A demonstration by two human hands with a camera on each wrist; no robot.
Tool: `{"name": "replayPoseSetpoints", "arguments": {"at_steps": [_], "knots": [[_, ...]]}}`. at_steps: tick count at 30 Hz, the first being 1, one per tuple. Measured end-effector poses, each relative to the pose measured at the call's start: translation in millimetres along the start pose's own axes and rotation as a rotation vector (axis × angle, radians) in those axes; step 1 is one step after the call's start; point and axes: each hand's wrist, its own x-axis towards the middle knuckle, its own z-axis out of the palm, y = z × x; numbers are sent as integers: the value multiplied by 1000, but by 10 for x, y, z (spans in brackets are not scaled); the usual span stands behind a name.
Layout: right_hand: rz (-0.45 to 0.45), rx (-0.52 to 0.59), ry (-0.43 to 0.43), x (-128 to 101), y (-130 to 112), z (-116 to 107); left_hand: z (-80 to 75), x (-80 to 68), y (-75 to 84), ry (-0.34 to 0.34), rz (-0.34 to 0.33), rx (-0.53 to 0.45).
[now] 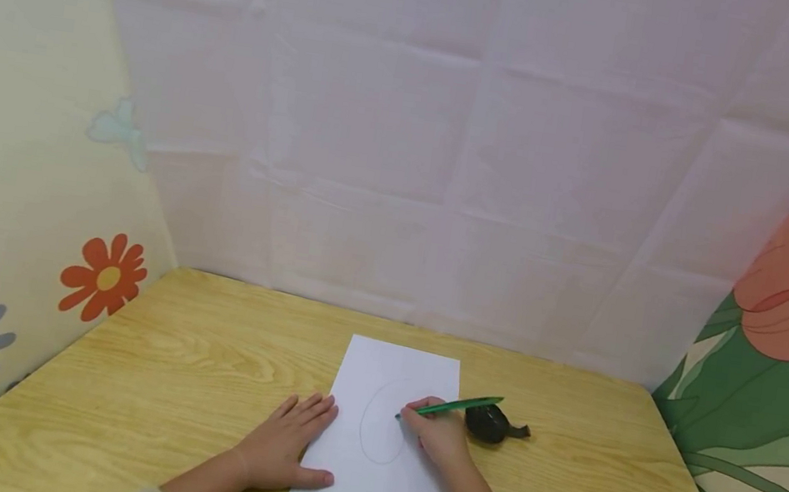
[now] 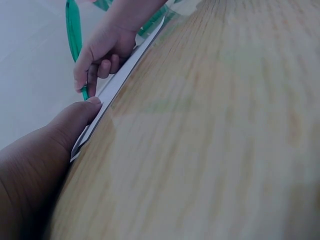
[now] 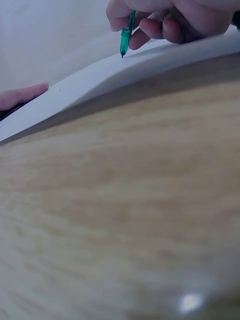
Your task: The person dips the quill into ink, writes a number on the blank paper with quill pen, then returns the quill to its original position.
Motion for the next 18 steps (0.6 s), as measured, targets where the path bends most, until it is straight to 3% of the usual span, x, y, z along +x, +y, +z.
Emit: {"name": "replayPoseSetpoints", "arguments": {"at_steps": [18], "knots": [[-1,-16,-3,-3,-43,44,3,2,-11,0,7,3]]}}
